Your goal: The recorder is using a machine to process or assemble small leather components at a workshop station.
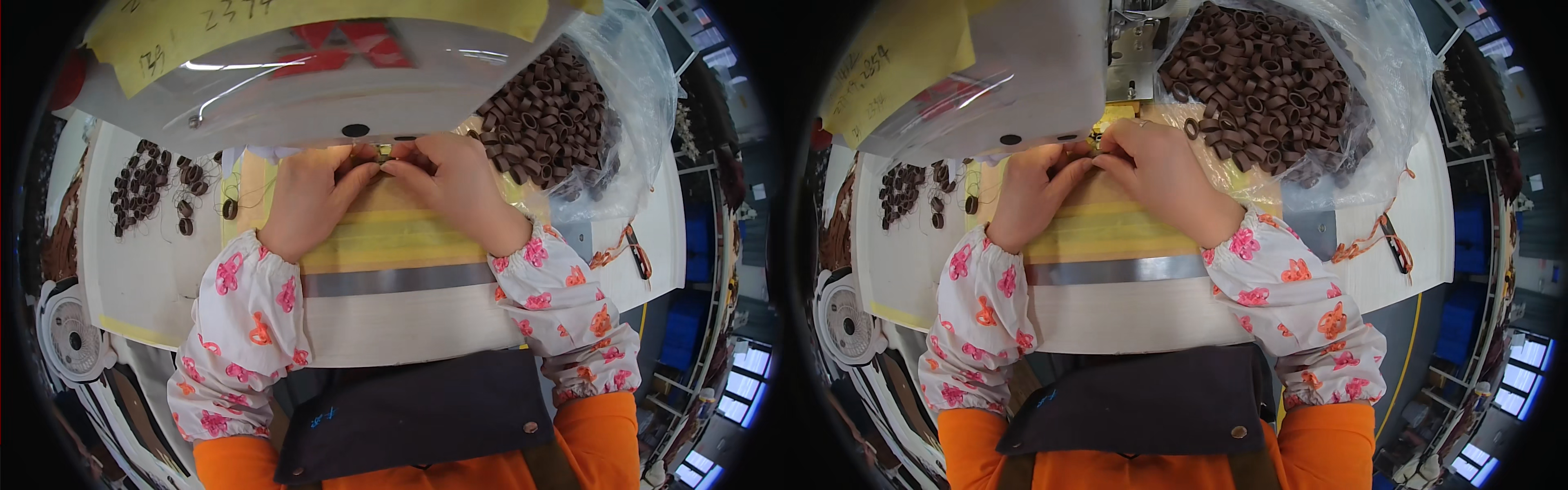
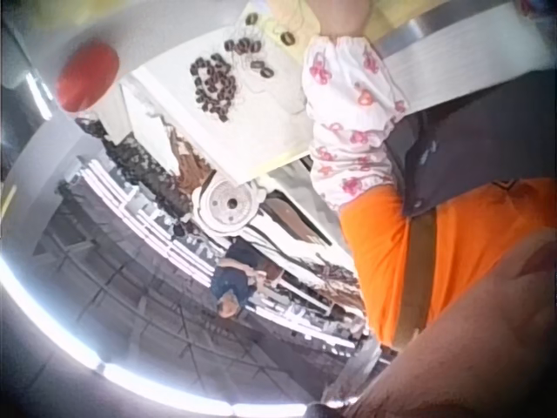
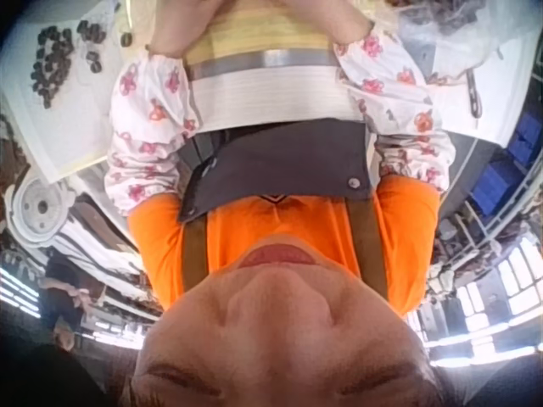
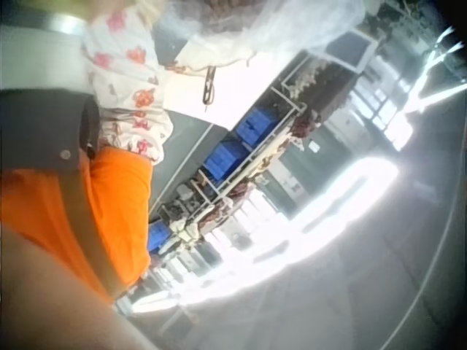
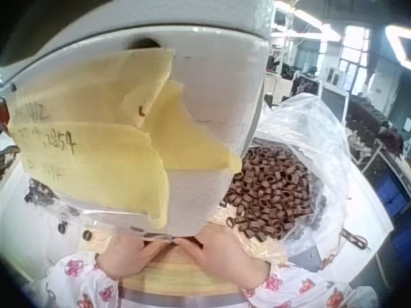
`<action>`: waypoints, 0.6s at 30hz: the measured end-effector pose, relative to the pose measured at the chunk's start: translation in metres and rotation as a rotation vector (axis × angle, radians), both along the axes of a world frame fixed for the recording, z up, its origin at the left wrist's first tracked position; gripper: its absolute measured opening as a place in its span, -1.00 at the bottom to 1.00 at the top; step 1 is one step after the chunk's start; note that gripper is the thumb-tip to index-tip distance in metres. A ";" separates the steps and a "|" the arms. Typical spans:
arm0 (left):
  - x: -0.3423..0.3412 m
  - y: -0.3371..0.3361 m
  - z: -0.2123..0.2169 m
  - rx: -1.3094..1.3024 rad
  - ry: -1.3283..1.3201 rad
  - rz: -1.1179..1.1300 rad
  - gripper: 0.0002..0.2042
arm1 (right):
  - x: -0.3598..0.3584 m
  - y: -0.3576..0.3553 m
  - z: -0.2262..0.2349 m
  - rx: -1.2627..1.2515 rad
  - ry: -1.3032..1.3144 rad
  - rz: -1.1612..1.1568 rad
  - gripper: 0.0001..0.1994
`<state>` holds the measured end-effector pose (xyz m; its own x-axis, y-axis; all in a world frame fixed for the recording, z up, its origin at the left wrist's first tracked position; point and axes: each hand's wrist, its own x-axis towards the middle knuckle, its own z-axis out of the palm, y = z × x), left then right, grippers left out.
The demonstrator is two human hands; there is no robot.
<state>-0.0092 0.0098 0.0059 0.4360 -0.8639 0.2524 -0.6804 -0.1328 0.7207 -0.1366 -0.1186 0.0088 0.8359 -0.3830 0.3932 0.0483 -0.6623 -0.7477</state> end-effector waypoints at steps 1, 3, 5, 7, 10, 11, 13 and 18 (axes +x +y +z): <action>0.002 -0.002 -0.007 -0.007 -0.018 0.018 -0.81 | 0.001 0.000 -0.002 -0.048 -0.025 -0.011 -0.88; 0.004 -0.004 -0.011 0.024 -0.015 0.052 -0.78 | 0.001 -0.002 -0.005 -0.145 -0.078 -0.037 -0.90; 0.005 -0.006 -0.010 0.099 0.028 0.085 -0.76 | 0.002 -0.003 -0.004 -0.129 -0.017 -0.073 -0.92; 0.001 -0.008 -0.003 0.090 0.059 0.130 -0.76 | 0.002 -0.001 -0.004 -0.124 0.011 -0.093 -0.92; -0.002 -0.009 0.003 0.111 0.108 0.176 -0.68 | 0.003 -0.002 -0.004 -0.143 0.005 -0.105 -0.93; -0.002 -0.009 0.003 0.123 0.125 0.188 -0.63 | 0.002 -0.001 -0.003 -0.147 0.012 -0.110 -0.93; -0.003 -0.009 0.004 0.125 0.177 0.192 -0.63 | 0.003 -0.001 -0.003 -0.164 0.014 -0.118 -0.94; 0.000 -0.010 -0.001 0.114 0.134 0.184 -0.63 | 0.005 -0.001 -0.006 -0.173 -0.007 -0.127 -0.94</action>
<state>-0.0093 -0.0005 0.0052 0.6117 -0.7863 0.0874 -0.5367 -0.3313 0.7760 -0.1318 -0.1193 0.0028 0.7820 -0.4116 0.4680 -0.0393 -0.7820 -0.6221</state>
